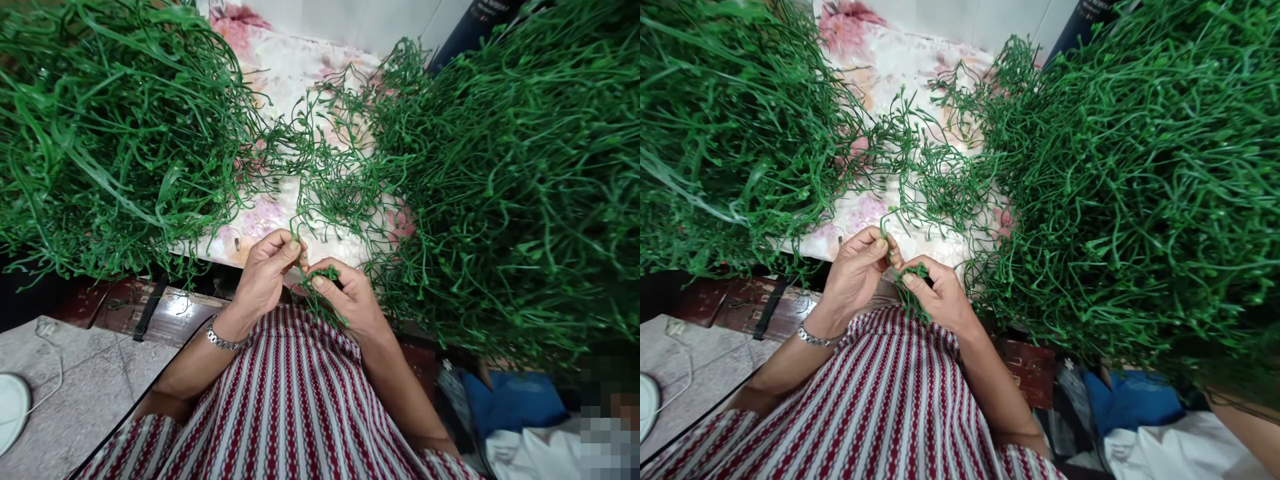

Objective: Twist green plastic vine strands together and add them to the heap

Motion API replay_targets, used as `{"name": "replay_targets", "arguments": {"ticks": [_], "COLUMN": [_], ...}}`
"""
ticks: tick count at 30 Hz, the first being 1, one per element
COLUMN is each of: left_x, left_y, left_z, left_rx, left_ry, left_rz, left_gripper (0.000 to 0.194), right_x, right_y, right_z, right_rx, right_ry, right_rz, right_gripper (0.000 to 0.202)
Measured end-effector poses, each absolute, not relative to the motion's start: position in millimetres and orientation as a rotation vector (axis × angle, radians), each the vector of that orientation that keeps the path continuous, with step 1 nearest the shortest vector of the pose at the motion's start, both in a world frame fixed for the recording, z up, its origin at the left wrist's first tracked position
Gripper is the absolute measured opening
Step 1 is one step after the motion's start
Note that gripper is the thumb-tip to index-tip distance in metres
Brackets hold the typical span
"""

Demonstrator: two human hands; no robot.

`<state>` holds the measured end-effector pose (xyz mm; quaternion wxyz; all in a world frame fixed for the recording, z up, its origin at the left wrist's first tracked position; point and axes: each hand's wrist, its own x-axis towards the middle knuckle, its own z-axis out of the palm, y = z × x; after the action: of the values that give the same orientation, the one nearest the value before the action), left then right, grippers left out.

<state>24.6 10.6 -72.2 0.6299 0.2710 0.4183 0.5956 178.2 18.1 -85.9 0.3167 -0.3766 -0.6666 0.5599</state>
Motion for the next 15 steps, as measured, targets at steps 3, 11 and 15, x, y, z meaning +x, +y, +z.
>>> {"name": "replay_targets", "arguments": {"ticks": [3,11,15], "left_x": [24.3,16.5,14.0], "left_y": [5.1,-6.2,-8.1], "left_z": [-76.9,-94.1,-93.3], "left_rx": [0.770,0.906,0.952], "left_ry": [0.986,0.954,0.962], "left_rz": [1.327,1.205,1.154], "left_gripper": [0.011,0.014,0.016], "right_x": [177.3,176.7,177.1], "right_y": [17.3,18.3,20.9], "right_z": [-83.6,-80.0,-78.9], "right_rx": [-1.033,-1.038,-1.037], "right_ry": [-1.811,-1.969,-2.008], "right_rz": [1.335,1.156,1.208], "right_gripper": [0.013,0.012,0.014]}}
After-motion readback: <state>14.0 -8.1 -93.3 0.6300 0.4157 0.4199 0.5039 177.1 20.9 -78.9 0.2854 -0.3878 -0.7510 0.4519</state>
